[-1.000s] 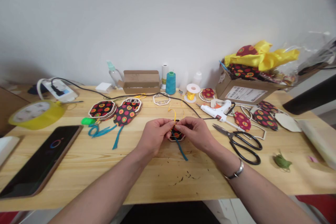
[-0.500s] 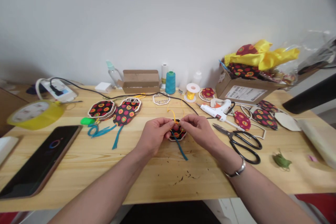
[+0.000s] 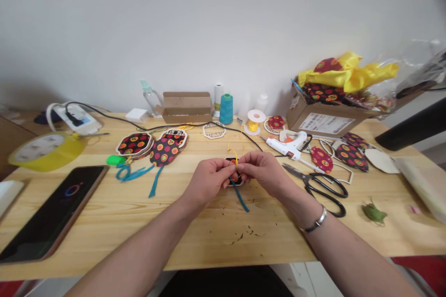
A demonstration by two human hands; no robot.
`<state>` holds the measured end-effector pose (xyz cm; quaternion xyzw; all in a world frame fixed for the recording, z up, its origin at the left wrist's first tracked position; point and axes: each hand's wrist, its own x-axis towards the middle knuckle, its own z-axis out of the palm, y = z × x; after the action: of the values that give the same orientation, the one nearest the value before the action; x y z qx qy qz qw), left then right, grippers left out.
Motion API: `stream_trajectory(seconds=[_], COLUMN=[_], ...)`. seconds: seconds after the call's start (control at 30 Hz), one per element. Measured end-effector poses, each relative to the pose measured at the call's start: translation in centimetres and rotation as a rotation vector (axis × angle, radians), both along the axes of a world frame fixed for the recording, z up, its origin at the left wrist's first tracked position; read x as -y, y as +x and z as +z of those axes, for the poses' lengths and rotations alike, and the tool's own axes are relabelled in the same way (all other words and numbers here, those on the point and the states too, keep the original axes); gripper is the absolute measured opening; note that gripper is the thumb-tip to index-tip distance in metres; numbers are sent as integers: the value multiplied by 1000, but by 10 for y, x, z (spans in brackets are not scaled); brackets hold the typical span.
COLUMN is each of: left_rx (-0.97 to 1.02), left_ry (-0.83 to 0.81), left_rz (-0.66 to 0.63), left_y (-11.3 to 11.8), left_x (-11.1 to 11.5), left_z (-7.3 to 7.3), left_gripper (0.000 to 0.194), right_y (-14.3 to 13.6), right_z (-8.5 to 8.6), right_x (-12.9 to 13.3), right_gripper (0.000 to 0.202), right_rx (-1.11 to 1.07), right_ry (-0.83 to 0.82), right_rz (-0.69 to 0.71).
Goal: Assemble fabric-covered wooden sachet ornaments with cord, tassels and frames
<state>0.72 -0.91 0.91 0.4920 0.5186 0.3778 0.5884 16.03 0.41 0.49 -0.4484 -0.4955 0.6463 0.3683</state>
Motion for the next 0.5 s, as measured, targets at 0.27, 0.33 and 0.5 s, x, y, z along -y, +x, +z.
stream_trajectory(seconds=[0.27,0.33,0.5], left_rx=[27,15,-52], left_ry=[-31,-24,-6], left_rz=[-22,-21,21], left_y=[0,0,-1], left_x=[-1,-1,-1], left_z=[0,-2,-2], left_gripper=[21,21,17], right_y=[-1,-1,0], right_z=[-1,-2,-2], right_x=[1,1,3], right_gripper=[5,5,7], right_rx=[179,212,299], right_ry=[117,163,262], right_rz=[-27,-31,-35])
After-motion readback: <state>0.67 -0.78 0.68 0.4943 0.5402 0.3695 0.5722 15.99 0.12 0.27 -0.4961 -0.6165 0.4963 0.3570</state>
